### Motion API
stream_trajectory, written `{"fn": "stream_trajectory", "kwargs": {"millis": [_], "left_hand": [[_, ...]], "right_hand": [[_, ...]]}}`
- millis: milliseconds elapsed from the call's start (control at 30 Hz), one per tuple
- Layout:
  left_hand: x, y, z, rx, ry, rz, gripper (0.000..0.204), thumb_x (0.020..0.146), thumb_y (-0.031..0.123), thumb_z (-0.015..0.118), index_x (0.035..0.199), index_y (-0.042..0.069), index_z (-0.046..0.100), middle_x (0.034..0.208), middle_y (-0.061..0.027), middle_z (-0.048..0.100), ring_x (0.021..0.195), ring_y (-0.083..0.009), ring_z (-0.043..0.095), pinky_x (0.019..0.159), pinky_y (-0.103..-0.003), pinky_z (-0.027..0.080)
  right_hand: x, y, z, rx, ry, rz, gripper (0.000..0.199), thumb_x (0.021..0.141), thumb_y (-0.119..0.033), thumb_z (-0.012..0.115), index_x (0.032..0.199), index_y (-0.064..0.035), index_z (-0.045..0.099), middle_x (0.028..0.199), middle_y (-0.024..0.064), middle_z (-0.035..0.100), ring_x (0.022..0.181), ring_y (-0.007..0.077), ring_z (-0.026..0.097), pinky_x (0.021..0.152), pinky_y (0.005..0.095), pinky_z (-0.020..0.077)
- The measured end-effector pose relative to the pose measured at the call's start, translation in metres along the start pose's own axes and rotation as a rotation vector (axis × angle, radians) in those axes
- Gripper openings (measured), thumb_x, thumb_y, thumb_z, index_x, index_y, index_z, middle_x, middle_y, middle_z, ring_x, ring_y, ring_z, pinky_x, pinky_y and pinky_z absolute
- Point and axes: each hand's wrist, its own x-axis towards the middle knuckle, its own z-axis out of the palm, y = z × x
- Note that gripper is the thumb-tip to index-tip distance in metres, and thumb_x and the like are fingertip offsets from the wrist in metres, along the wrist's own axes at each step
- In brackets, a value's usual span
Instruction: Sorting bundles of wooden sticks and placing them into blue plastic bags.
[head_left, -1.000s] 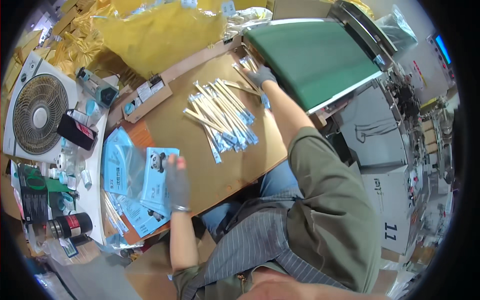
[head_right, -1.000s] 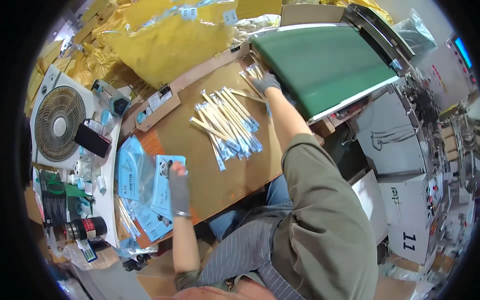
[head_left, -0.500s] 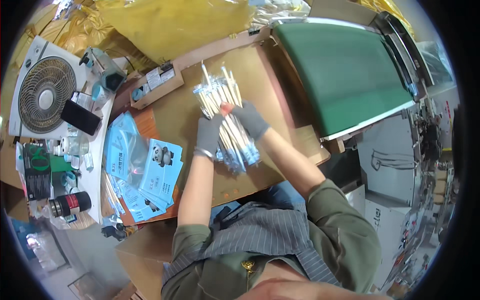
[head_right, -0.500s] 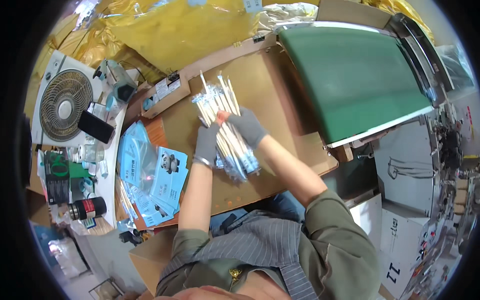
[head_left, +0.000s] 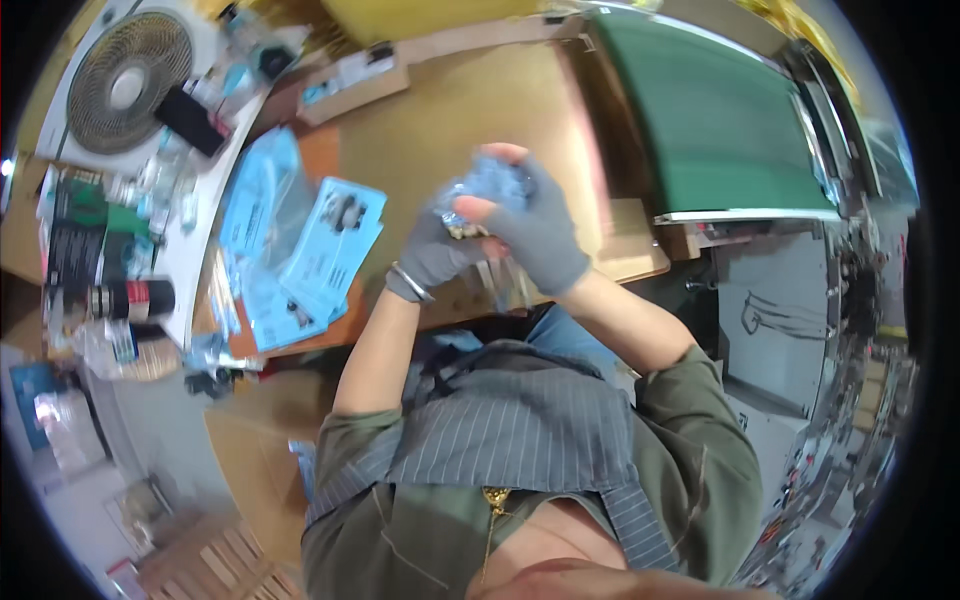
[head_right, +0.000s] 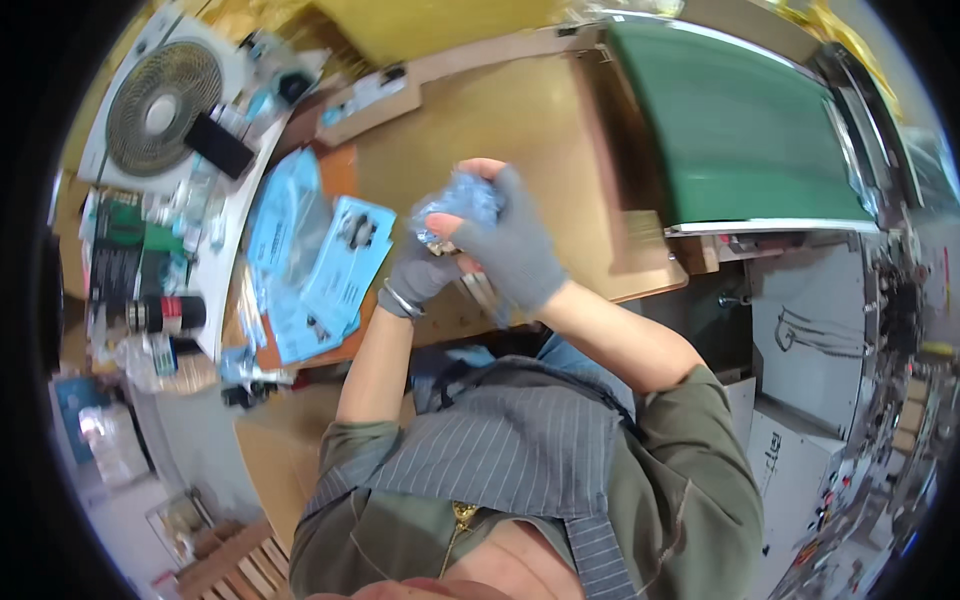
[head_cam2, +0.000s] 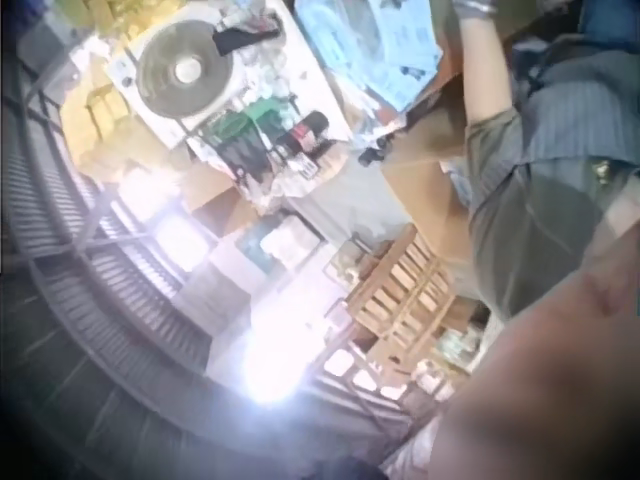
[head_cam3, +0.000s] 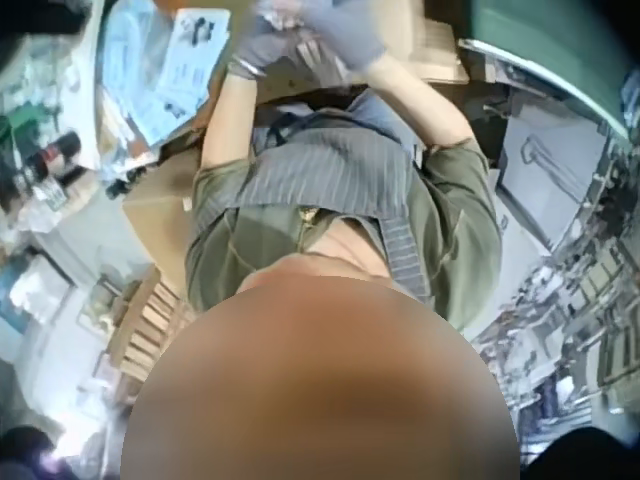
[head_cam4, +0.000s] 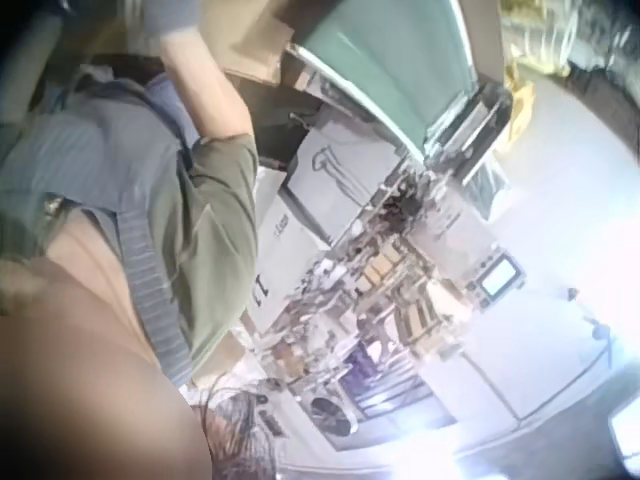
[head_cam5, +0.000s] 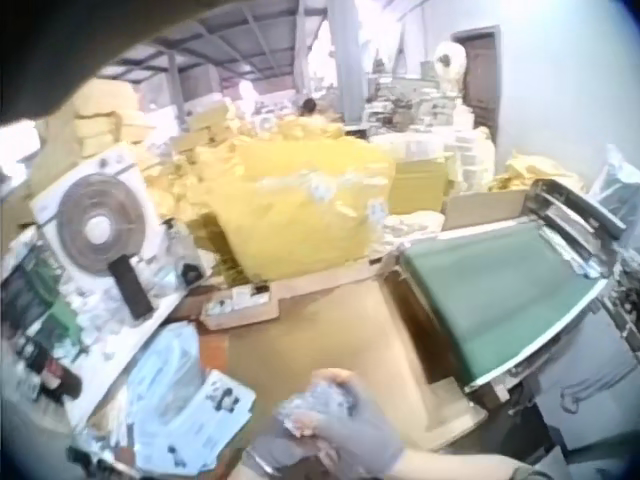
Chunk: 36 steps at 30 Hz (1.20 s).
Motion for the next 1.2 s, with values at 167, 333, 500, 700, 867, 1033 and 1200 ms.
{"fn": "stream_trajectory", "kwargs": {"millis": [167,333,500,700,867,1033,1200], "left_hand": [[-0.069,-0.024,0.056,-1.375,-0.193,-0.333,0.057,0.076,0.035,0.073,0.119,0.002,0.053,0.110,-0.0123,0.062,0.099,-0.0252,0.063,0.089,-0.036,0.052],[-0.098,-0.011,0.029,-0.457,0.123,-0.201,0.054,0.085,0.040,0.066,0.119,0.000,0.054,0.118,-0.0115,0.059,0.108,-0.0200,0.057,0.092,-0.033,0.046],[-0.123,-0.068,-0.083,1.538,0.540,0.022,0.043,0.083,0.032,0.065,0.110,-0.001,0.060,0.103,-0.0141,0.065,0.088,-0.0259,0.063,0.078,-0.037,0.048],[-0.145,-0.076,-0.112,0.962,0.648,-0.326,0.028,0.080,0.031,0.065,0.077,0.003,0.066,0.071,-0.0183,0.062,0.069,-0.0340,0.061,0.064,-0.042,0.046],[-0.164,-0.100,-0.141,0.545,0.736,-0.261,0.043,0.085,0.032,0.064,0.063,-0.004,0.055,0.049,-0.0115,0.043,0.050,-0.0164,0.035,0.050,-0.035,0.033],[-0.154,-0.089,-0.139,0.495,0.776,-0.331,0.044,0.086,0.031,0.064,0.062,-0.004,0.055,0.050,-0.0094,0.043,0.052,-0.0120,0.036,0.050,-0.033,0.033],[-0.117,-0.100,-0.075,0.638,0.711,-0.209,0.039,0.087,0.033,0.061,0.066,0.000,0.060,0.061,-0.0144,0.056,0.059,-0.0250,0.051,0.056,-0.037,0.040]], "right_hand": [[-0.009,-0.001,-0.002,-0.054,-0.532,0.321,0.057,0.077,-0.017,0.072,0.127,0.0016,0.052,0.112,0.0134,0.061,0.105,0.0197,0.058,0.090,0.0331,0.0468],[-0.032,0.052,-0.003,0.219,-0.378,0.282,0.015,0.078,-0.011,0.065,0.087,0.0014,0.063,0.083,0.0145,0.066,0.088,0.0234,0.063,0.083,0.0340,0.0489],[-0.036,0.065,-0.007,0.269,-0.289,0.257,0.013,0.078,-0.010,0.063,0.085,0.0011,0.062,0.078,0.0129,0.064,0.087,0.0263,0.063,0.083,0.0341,0.0483],[-0.040,0.062,-0.008,0.241,-0.285,0.253,0.019,0.077,-0.015,0.063,0.087,0.0010,0.063,0.083,0.0114,0.065,0.083,0.0183,0.062,0.076,0.0280,0.0463],[-0.037,0.058,0.003,0.213,-0.304,0.265,0.015,0.078,-0.012,0.063,0.085,0.0006,0.061,0.080,0.0122,0.064,0.088,0.0255,0.063,0.082,0.0330,0.0476],[-0.031,0.060,0.003,0.169,-0.364,0.257,0.019,0.079,-0.014,0.063,0.090,0.0005,0.062,0.082,0.0118,0.064,0.089,0.0244,0.063,0.083,0.0328,0.0476],[-0.027,0.052,0.019,0.212,-0.458,0.361,0.050,0.078,-0.017,0.064,0.122,0.0033,0.054,0.089,0.0106,0.065,0.089,0.0202,0.063,0.082,0.0296,0.0483]]}}
